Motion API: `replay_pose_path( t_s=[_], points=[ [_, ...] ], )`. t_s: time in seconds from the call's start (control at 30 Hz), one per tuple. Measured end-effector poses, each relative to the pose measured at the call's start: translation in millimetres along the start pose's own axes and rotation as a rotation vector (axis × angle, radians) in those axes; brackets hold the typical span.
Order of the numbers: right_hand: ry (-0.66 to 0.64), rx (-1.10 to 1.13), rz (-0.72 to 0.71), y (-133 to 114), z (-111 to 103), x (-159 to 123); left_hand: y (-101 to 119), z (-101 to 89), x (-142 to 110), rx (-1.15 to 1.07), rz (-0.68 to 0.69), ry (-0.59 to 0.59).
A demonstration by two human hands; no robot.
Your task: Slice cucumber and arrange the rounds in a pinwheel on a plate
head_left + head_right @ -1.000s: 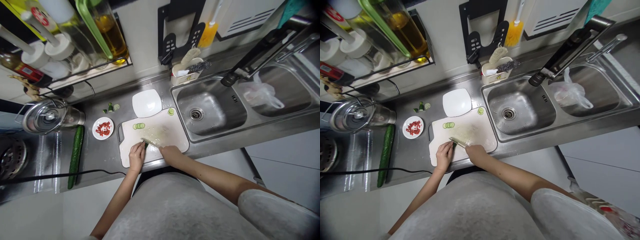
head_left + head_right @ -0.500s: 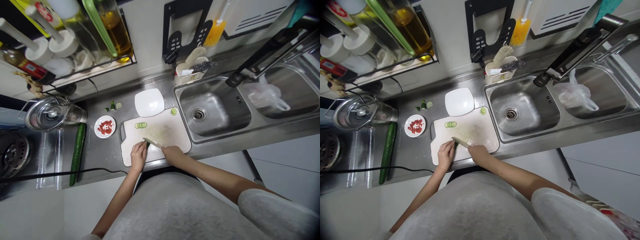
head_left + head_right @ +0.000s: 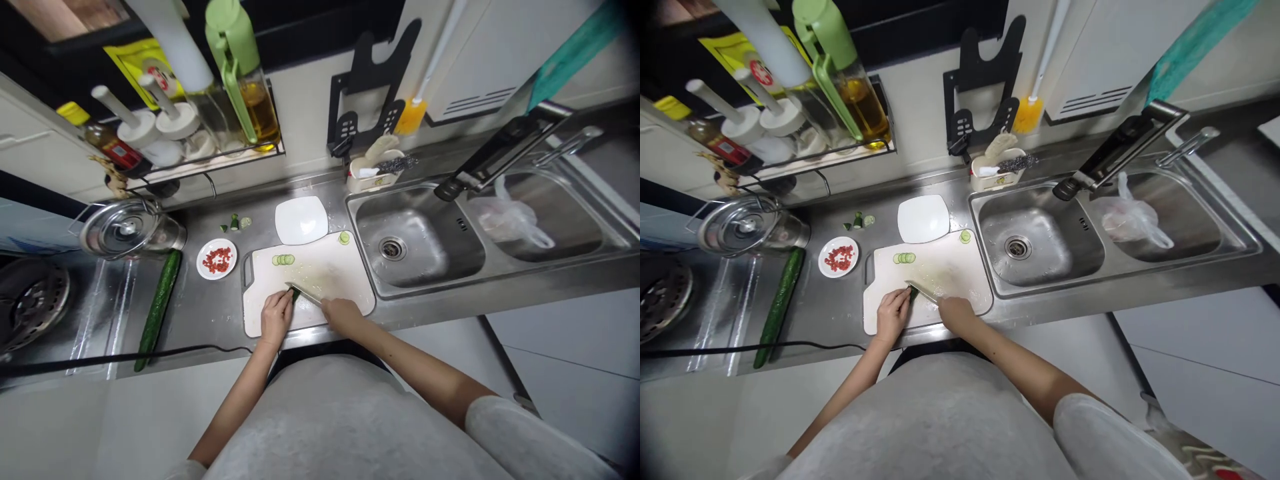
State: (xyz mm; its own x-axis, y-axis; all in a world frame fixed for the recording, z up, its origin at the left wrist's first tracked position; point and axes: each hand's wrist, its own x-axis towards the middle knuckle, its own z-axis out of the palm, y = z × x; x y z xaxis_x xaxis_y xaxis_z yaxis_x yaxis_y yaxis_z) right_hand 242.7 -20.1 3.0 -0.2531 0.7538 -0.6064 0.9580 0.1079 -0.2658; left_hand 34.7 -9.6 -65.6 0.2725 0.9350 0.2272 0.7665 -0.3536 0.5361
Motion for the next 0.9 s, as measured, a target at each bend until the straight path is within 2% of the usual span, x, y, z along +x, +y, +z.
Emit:
replay_pose_path(
  t_s=[0.2,0.37,0.43,0.5,0.57,0.7,0.8,0.9],
  points=[
    [0.137,-0.059,0.001,15,-11,-15,12,-10.7,3,-0.037,-0.114,-0.039],
    [0.349,-0.164,0.003,31,-5,-23,13,-17.6,20,-0.201,-0.387,0.112],
    [0.417,-0.196,-0.004,37,0,-25,12,-18.8,33,-0.281,-0.451,0.125],
    [0.477,-0.209,-0.026,42,3,-27,12,-19.5,46,-0.330,-0.428,0.062],
    [0.517,-0.212,-0.053,44,4,-29,12,-20.0,57,-0.338,-0.347,-0.022],
    [0.509,-0.209,-0.063,45,3,-36,15,-20.4,67,-0.316,-0.197,-0.161],
    [0.470,-0.204,-0.048,45,4,-41,18,-18.8,67,-0.289,-0.144,-0.213],
    [0.448,-0.198,-0.033,48,9,-45,23,-13.3,67,-0.265,-0.138,-0.211]
  ],
)
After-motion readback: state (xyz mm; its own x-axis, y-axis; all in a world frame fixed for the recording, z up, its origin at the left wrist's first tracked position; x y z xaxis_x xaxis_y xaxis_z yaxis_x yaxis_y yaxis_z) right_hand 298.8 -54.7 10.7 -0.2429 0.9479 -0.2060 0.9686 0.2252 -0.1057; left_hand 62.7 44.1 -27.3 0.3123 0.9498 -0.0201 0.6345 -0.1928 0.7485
